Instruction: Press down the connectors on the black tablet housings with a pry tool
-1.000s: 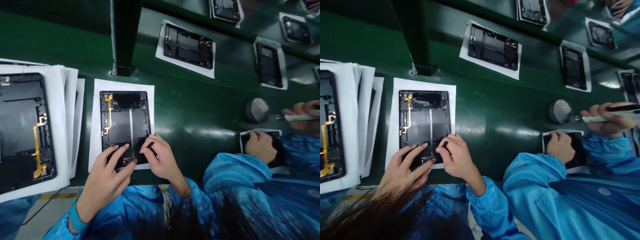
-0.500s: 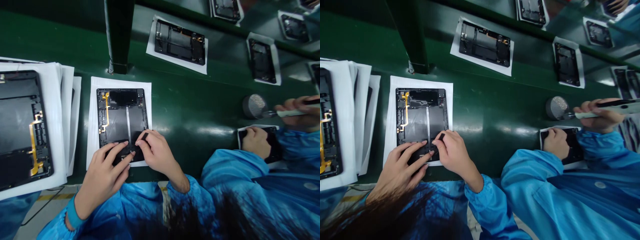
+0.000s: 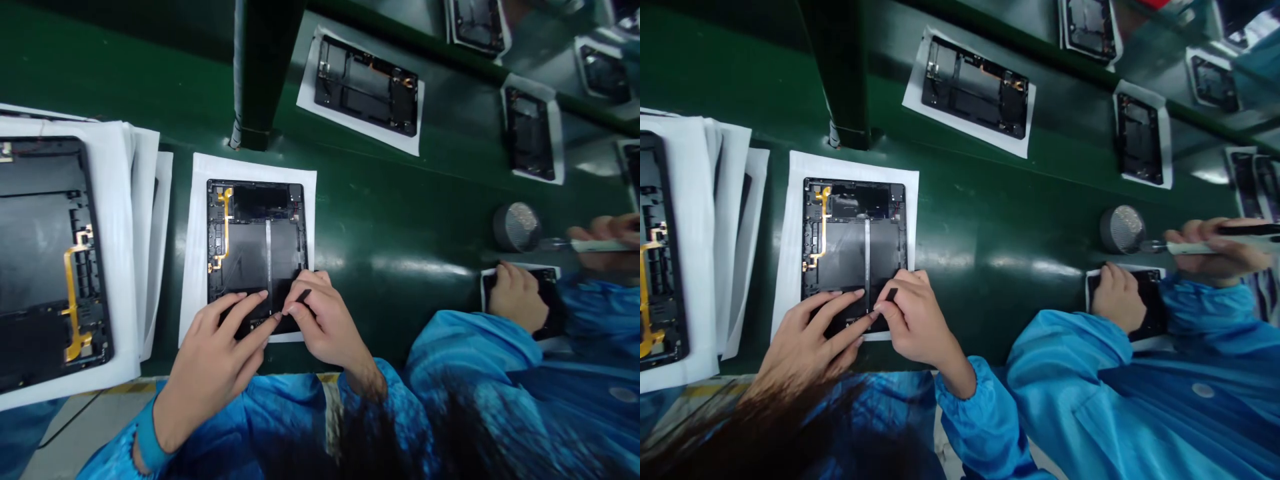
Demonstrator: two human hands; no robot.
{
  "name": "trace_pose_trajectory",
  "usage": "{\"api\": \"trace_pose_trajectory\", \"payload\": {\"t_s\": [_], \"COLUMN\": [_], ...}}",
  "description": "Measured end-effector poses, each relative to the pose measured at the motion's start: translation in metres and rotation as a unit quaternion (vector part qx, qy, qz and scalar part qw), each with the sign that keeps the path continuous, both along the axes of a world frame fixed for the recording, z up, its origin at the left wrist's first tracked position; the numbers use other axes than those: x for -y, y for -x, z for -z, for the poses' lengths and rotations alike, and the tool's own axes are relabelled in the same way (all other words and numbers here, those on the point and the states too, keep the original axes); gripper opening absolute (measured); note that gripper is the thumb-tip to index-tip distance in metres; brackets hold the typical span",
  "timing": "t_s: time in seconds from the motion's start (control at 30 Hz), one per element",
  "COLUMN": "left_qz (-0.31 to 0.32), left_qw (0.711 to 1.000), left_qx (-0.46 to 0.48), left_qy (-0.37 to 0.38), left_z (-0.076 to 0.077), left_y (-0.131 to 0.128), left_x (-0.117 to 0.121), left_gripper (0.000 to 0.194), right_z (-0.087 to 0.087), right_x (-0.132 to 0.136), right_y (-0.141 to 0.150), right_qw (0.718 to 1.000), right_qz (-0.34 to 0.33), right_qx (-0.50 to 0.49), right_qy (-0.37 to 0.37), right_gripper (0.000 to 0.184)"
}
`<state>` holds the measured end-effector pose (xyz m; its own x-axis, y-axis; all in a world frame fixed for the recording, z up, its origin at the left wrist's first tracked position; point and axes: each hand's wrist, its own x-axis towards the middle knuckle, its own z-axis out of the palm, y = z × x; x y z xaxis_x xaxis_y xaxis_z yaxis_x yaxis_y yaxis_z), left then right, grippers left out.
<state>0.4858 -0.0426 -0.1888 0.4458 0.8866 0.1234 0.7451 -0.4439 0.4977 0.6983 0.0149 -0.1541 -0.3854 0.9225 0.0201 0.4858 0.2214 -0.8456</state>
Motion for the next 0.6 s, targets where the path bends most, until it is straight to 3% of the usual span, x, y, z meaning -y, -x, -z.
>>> {"api": "trace_pose_trajectory", "payload": {"t_s": [0.27,0.6], "left_qz": [0.008,0.014], "left_qw": [1.0,0.999], "left_qx": [-0.002,0.024], "left_qy": [0.022,0.047], "left_z": [0.0,0.006], "left_y": [0.002,0.006], "left_x": [0.0,0.004], "left_gripper": [0.041,0.042], "right_z": [-0.001,0.005], "right_x": [0.0,0.017], "right_y": [0.003,0.004], "right_qw": [1.0,0.996], "right_qz": [0.01,0.08], "right_qx": [0.013,-0.019], "right_qy": [0.004,-0.021], "right_gripper": [0.024,0.02]}}
